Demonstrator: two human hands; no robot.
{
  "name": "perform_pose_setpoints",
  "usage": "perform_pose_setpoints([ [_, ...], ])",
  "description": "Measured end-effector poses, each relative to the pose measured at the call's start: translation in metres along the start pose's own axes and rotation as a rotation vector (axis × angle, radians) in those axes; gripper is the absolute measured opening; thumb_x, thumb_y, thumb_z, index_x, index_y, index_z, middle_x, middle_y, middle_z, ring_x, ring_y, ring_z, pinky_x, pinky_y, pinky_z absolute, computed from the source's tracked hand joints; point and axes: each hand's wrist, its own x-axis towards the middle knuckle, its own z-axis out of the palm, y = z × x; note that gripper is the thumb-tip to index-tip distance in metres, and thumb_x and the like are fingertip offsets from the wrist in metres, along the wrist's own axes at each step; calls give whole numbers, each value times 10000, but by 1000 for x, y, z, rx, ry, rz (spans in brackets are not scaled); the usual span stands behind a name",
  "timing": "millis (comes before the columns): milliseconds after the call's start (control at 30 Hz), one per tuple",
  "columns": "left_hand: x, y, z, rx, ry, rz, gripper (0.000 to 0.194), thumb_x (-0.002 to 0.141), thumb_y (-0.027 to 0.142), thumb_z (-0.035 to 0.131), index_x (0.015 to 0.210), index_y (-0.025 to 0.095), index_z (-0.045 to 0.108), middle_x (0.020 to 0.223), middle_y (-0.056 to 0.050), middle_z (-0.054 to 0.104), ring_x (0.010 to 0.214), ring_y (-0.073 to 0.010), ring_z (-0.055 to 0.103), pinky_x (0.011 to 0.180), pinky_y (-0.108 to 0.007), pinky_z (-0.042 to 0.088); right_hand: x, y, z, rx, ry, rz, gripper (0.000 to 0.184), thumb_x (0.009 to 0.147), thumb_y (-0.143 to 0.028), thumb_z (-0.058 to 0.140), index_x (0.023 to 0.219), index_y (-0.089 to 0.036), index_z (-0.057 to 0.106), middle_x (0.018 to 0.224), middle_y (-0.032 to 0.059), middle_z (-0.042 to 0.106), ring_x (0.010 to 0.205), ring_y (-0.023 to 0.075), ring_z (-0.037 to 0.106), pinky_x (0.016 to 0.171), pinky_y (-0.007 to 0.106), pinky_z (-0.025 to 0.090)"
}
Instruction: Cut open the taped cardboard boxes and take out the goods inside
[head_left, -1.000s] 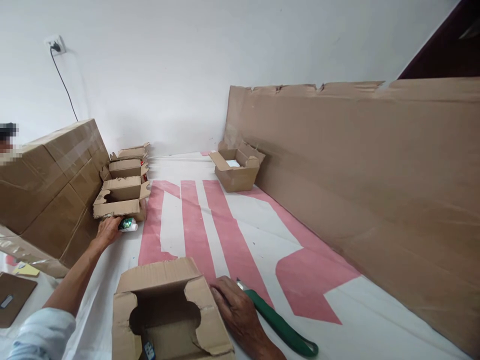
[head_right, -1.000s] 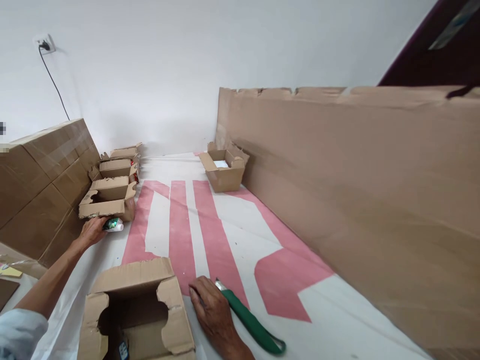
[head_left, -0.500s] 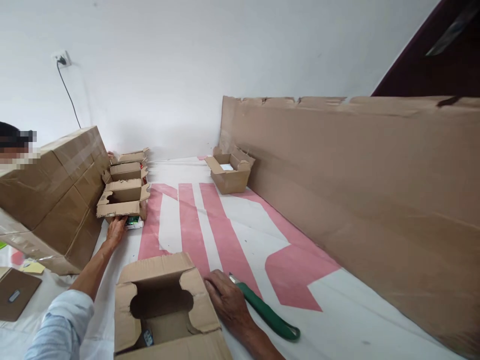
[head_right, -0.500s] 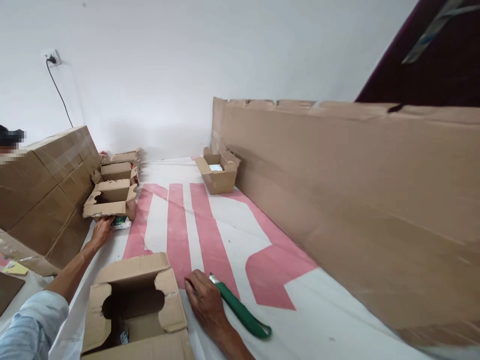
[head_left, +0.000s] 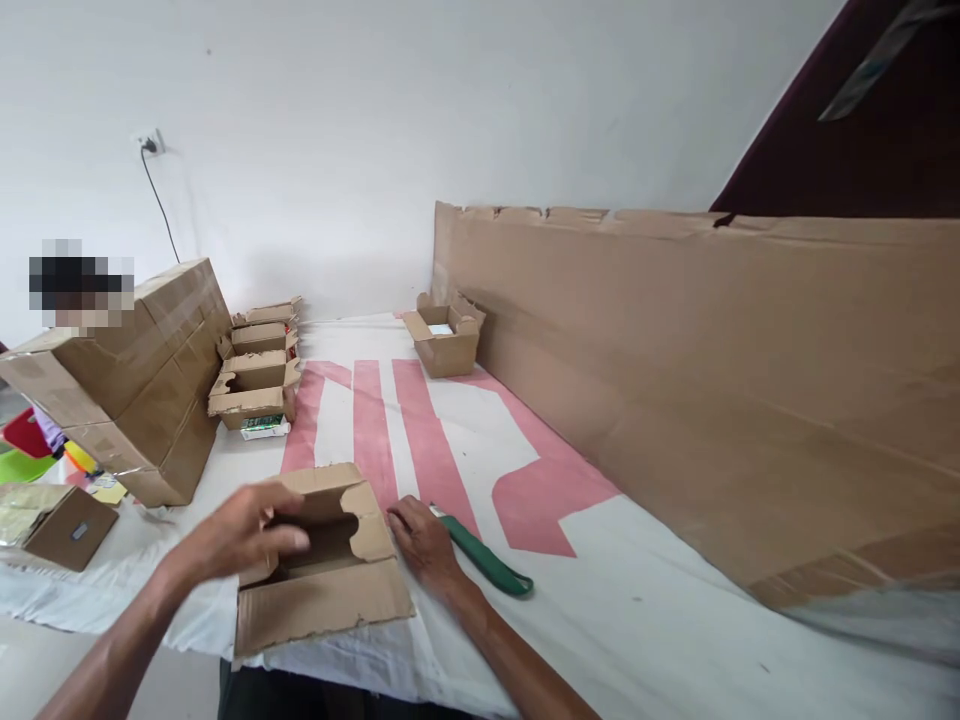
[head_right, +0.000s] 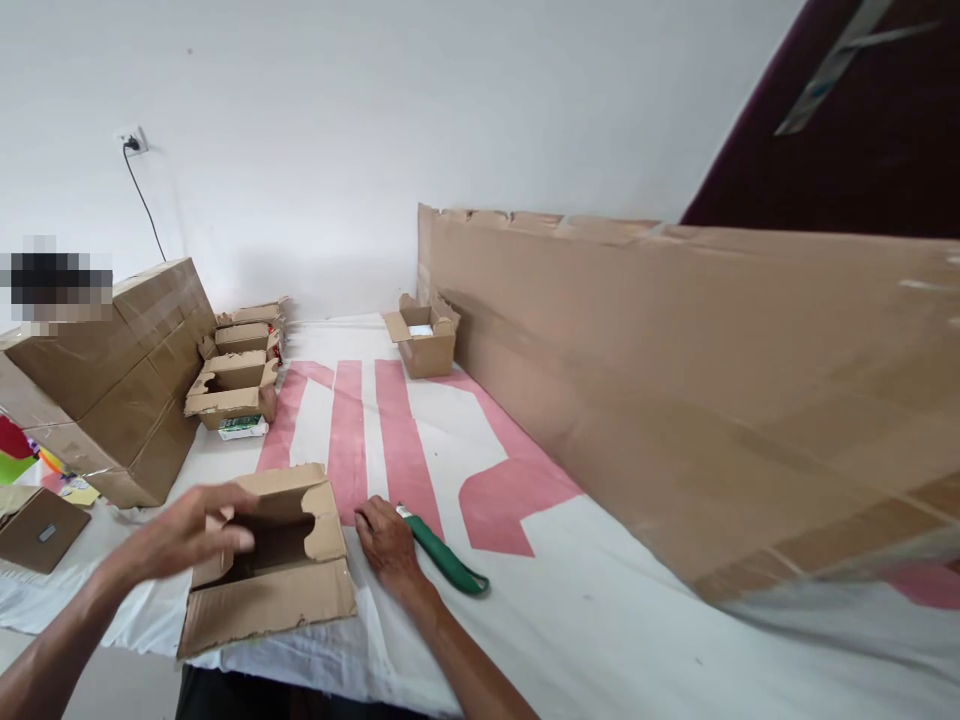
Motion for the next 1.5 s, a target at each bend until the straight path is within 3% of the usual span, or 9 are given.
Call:
perform_pose_setpoints([
  [100,-48,20,43,97,-113,-20,641,748,496,895,1360,386,741,1338,-91,775,1214,-378,714,1000,-419,553,0,0,1,2,1,8,282,1036,-208,487,811,-221,657,811,40,660,779,205,626,710,316,410],
  [167,-60,20,62,183,-159,-67,501,779,390,851,1266,368,732,1236,-96,790,1134,-362,735,952,-413,547,0,-1,1,2,4,10,277,1028,-201,492,814,-218,666,812,46,660,782,210,626,713,318,408],
  [233,-57,15,65,286,-164,-108,322,819,274,766,1129,338,707,1095,-90,793,1019,-334,754,868,-388,538,0,-2,0,5,5,10,278,1027,-201,492,814,-219,670,814,49,659,787,214,629,720,320,412],
  [333,-33,0,41,473,-87,-178,199,840,176,689,989,304,663,1010,-79,782,971,-312,757,816,-355,514,0,-4,-2,17,2,9,271,1031,-205,488,833,-220,674,832,47,663,800,212,638,738,316,426],
  [533,29,-48,-38,635,50,-282,193,857,112,648,974,265,670,1082,-88,772,1085,-307,727,907,-348,498,1,-8,-4,39,1,25,259,1025,-211,491,821,-222,650,835,44,666,809,207,635,759,308,436],
  [667,58,-78,-61,699,80,-332,188,846,116,652,958,260,699,1042,-82,776,1038,-309,732,880,-346,501,2,-9,-5,40,-6,37,286,1037,-213,468,811,-225,642,836,40,660,807,203,632,754,310,428],
  [1067,84,-117,-64,848,105,-369,302,894,166,585,1148,216,741,1164,-122,783,1153,-331,706,956,-408,491,0,-7,-7,53,-33,57,330,1080,-218,471,826,-205,680,864,56,645,830,217,606,768,351,421],
  [1333,72,-112,-46,890,157,-373,259,928,152,565,1127,188,727,1166,-180,763,1202,-368,703,1033,-482,482,-1,-6,-3,24,-1,19,252,1029,-157,508,832,-207,657,840,31,638,808,206,598,750,329,409],
  [1500,60,-109,-38,875,211,-345,393,908,131,576,1276,194,699,1258,-193,736,1275,-382,664,1085,-526,481,-4,-6,-2,-13,4,-1,249,1014,-141,504,818,-209,641,836,35,630,810,211,588,755,330,397],
])
